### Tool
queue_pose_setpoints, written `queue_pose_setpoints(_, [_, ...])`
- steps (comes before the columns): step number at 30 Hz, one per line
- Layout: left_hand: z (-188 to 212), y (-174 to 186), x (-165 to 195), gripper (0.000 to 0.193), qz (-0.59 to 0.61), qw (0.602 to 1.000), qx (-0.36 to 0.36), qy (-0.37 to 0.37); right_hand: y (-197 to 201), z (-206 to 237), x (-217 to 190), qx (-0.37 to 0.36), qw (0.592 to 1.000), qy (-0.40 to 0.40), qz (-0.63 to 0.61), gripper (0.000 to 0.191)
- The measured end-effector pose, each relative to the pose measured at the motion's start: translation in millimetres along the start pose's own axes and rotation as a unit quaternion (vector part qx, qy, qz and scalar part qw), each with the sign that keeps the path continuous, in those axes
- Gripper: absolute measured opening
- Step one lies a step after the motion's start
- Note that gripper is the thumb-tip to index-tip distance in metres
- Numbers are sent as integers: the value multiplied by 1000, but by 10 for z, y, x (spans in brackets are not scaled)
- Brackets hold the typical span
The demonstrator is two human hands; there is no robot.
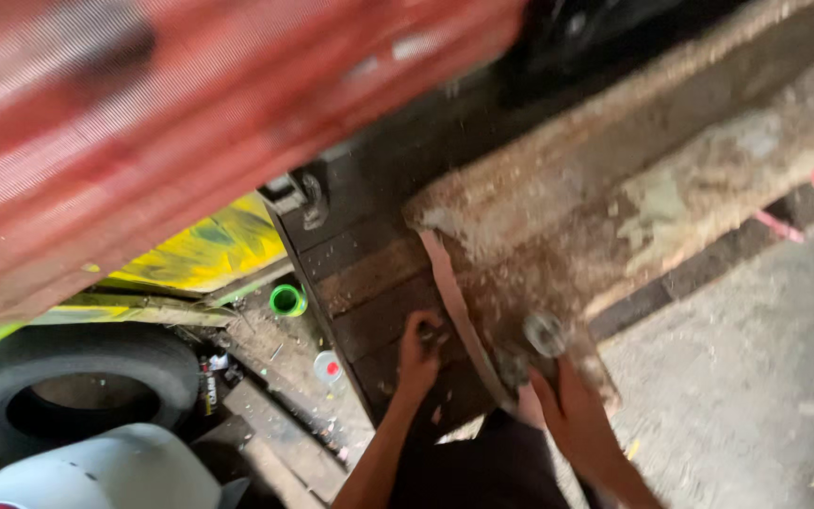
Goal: The person uses a hammer and a metal punch to repeatedly strike a large, rusted metal panel resting on wooden planks. The person holds the punch against the panel's edge and strikes it with the hammer to chip away material.
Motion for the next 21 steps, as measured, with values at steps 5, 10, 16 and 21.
queue_pose_setpoints(5, [94,453,-12,36,111,991,68,20,149,275,470,8,984,-141,-108,43])
queue_pose_setpoints(10, [123,231,123,43,207,973,56,85,115,346,381,-32,968,-193,-156,30])
queue_pose_setpoints(16, [48,-61,241,38,249,965,14,86,153,371,205,-41,963,-208,-166,49])
queue_pose_setpoints(21, [-18,-139,207,38,258,963,6,72,194,347,27,-45,968,-189,-160,52])
Point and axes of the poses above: each hand's wrist, its own z-axis away from the middle knuckle, its own y-axis out of the back of the hand, x = y × z, the point moved 10 cm from there along -z, towards the middle knuckle, and after that the axes turned 11 degrees about x, right-handed, at the moved point
